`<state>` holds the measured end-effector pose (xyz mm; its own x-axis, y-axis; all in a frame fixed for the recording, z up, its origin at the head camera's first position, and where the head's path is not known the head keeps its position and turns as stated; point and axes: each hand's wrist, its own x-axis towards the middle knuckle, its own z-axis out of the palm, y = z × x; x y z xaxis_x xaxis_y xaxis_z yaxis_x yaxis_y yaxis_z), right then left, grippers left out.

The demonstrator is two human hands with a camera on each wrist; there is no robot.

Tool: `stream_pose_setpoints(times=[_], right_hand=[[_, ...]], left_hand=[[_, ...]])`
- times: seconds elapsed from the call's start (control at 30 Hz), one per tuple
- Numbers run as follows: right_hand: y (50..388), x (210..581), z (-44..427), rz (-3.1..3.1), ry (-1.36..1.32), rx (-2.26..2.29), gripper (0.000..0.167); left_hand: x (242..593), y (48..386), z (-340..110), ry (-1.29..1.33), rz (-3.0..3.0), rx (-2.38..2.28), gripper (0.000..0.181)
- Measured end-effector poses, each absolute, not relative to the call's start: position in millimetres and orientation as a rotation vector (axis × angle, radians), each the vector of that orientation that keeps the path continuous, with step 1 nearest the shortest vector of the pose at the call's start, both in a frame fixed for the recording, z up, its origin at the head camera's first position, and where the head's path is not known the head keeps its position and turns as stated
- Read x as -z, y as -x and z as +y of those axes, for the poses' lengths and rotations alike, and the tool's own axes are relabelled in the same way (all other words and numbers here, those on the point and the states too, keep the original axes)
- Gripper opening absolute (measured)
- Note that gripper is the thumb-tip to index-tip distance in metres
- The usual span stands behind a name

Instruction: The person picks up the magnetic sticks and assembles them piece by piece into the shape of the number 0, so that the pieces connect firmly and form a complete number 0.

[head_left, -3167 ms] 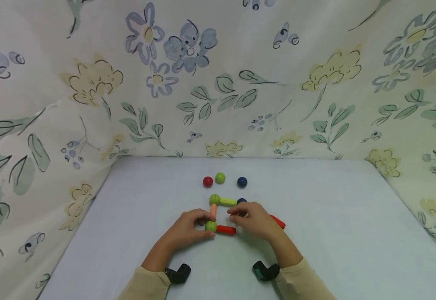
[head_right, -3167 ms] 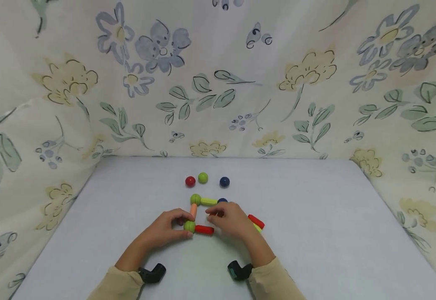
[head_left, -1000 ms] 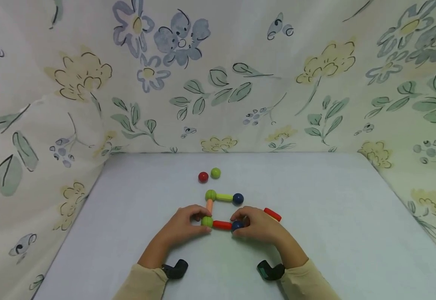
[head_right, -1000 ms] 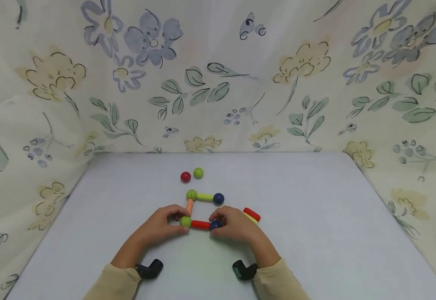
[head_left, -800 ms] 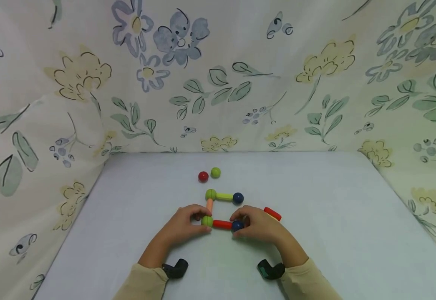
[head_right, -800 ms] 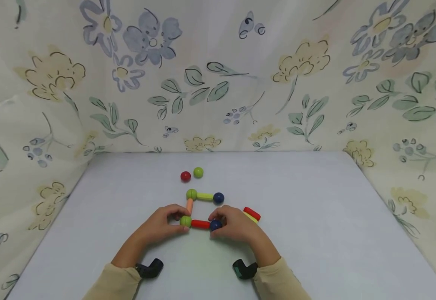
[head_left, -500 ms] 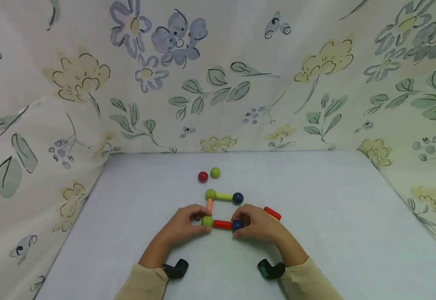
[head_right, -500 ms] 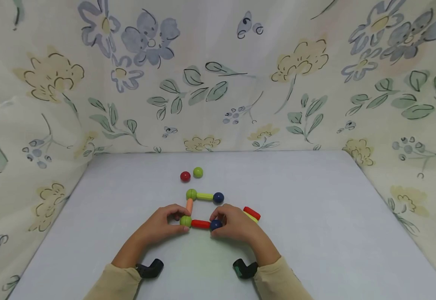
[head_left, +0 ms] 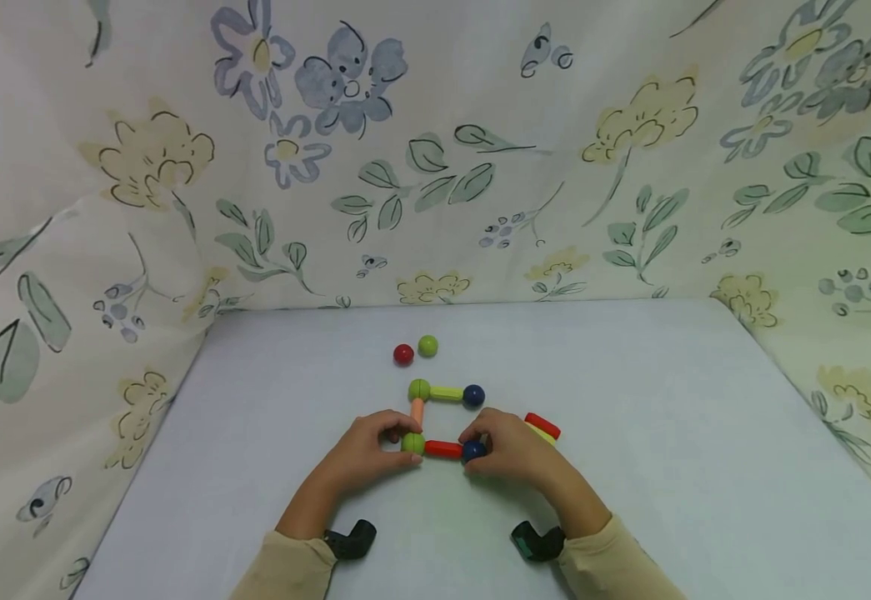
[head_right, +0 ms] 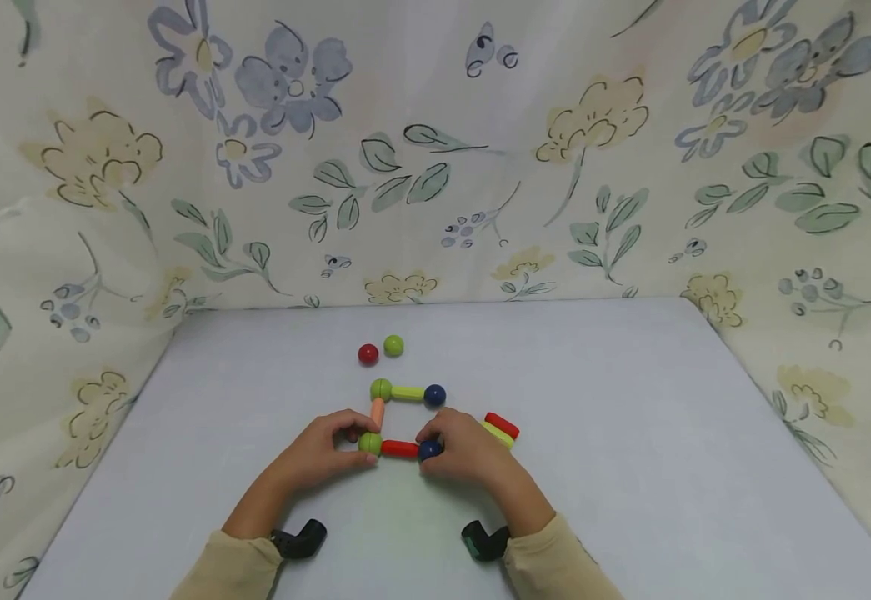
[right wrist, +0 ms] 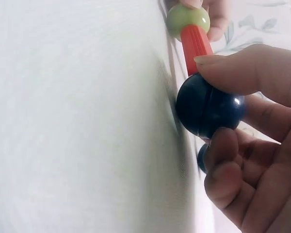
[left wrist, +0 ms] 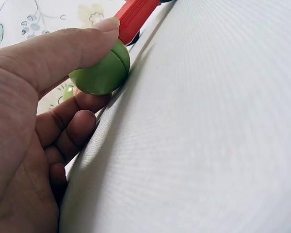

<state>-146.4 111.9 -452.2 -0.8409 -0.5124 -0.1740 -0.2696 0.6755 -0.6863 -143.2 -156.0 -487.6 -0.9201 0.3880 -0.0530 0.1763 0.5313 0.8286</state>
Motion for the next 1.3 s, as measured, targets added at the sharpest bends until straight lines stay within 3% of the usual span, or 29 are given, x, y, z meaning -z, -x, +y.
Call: stream_pose_setpoints(times=[0.33, 1.3], right_hand=[[144.0, 447.3, 112.6, 2.505, 0.481, 1.028, 0.029], [151.9, 447.2, 133.6, 2.492, 0.571, 1.06, 0.037]], left_hand=[[486.6, 143.2, -155.3, -0.461, 2.536, -1.336, 0.036], [486.6, 143.7, -155.4, -0.455, 2.539, -1.333, 0.036]])
